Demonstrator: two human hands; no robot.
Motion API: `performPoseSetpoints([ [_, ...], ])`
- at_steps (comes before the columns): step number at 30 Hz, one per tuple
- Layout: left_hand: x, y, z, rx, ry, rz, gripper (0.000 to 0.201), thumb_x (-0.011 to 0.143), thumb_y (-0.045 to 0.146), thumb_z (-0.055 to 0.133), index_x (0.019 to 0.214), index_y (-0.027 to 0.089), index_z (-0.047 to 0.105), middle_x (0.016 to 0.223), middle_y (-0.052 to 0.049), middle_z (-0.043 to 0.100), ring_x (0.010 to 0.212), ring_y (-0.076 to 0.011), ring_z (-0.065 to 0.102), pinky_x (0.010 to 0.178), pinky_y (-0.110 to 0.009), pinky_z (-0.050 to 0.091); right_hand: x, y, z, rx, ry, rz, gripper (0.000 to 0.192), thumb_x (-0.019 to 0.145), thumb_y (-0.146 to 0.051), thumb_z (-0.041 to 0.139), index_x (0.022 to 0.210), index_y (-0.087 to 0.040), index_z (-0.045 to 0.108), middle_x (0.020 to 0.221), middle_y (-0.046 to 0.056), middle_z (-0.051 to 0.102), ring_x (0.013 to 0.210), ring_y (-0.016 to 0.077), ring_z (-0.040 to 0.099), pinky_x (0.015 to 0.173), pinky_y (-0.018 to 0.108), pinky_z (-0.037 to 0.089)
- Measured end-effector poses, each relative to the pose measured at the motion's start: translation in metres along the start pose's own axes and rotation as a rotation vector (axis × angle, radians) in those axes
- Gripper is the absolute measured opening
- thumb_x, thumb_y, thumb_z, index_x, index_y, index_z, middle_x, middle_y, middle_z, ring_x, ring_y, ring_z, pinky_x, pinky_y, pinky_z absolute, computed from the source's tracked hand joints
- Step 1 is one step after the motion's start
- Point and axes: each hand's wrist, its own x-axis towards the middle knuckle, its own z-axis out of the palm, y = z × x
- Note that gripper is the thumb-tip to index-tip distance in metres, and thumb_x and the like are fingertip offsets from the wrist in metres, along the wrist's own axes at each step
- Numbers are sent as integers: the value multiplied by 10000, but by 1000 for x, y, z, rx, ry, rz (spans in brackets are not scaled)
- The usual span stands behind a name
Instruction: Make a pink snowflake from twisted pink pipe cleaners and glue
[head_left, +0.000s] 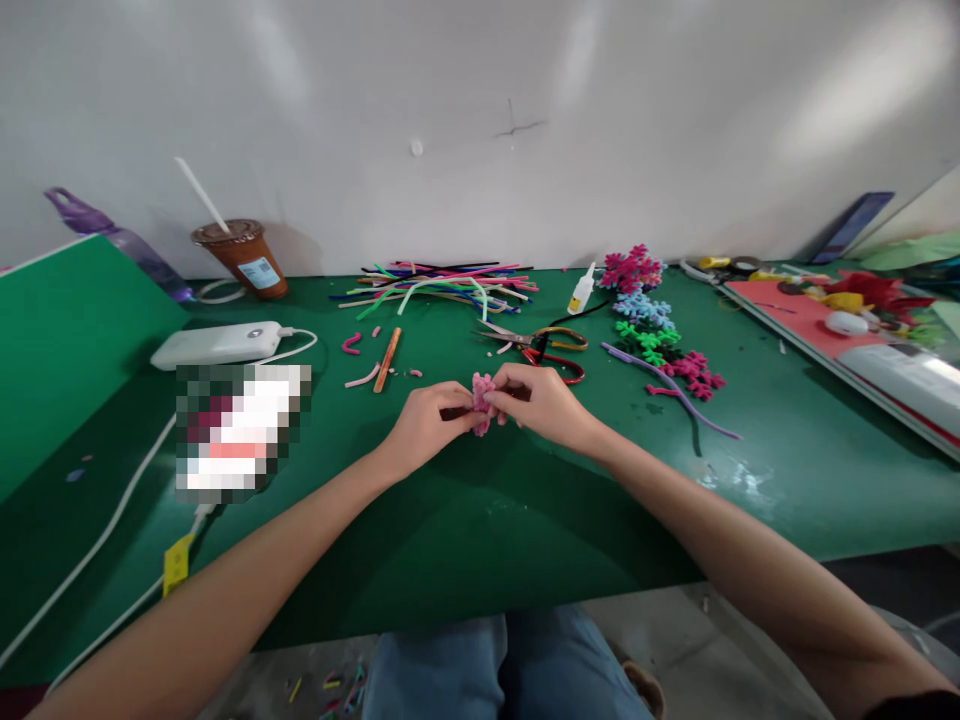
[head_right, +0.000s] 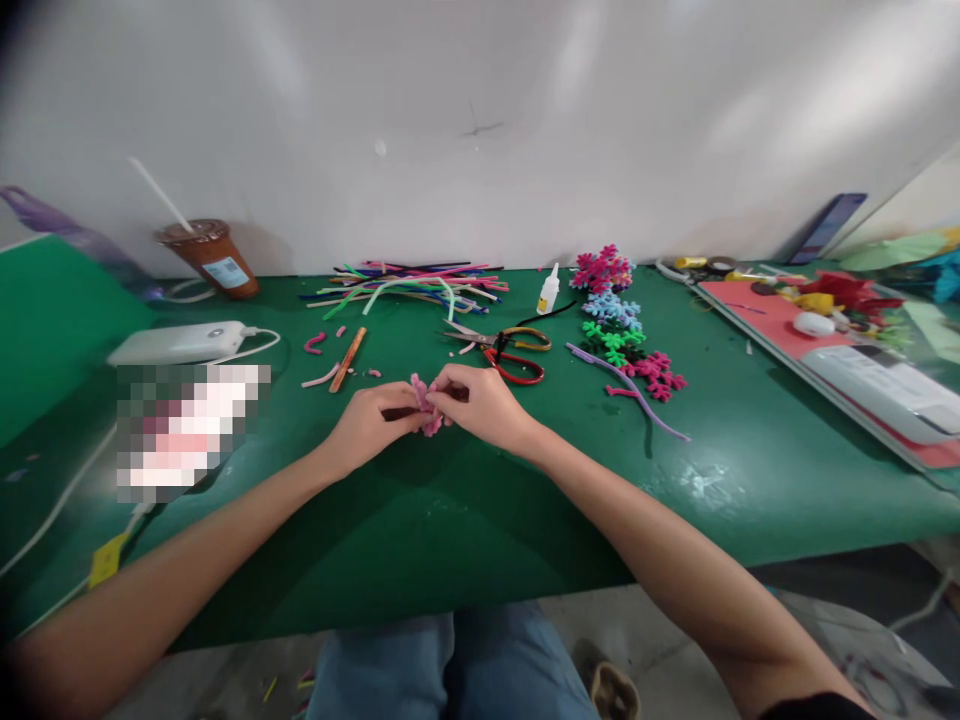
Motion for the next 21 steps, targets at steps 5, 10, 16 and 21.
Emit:
performPoseSetpoints([
  [5,-1,0,1,0,-5,34,164,828,311,636,741,207,727,803,-2,649,739,-124,612,719,-226,450,-1,2,1,11,0,-26,131,844,-272,551,760,-175,524,645,0,627,546,99,572,513,231,456],
  [10,-1,1,0,22,-8,58,152,827,286,640,729,210,727,826,3,660,775,-127,619,730,-220,446,-1,6,1,19,-36,-69,114,826,-283,592,818,-178,548,719,0,633,610,108,596,584,242,484],
  [16,-1,1,1,-19,-11,72,186,842,295,620,712,214,727,814,7,674,775,-127,629,754,-223,464,0,12,5,-94,8,-149,178,839,-319,600,738,-174,580,710,2,627,623,106,568,575,228,435],
  [21,0,2,1,-35,-20,53,188,831,325,634,713,214,730,836,4,678,809,-135,638,788,-235,467,0,14,8,-108,41,-158,188,840,-319,601,732,-167,578,707,4,617,600,95,526,546,216,397],
])
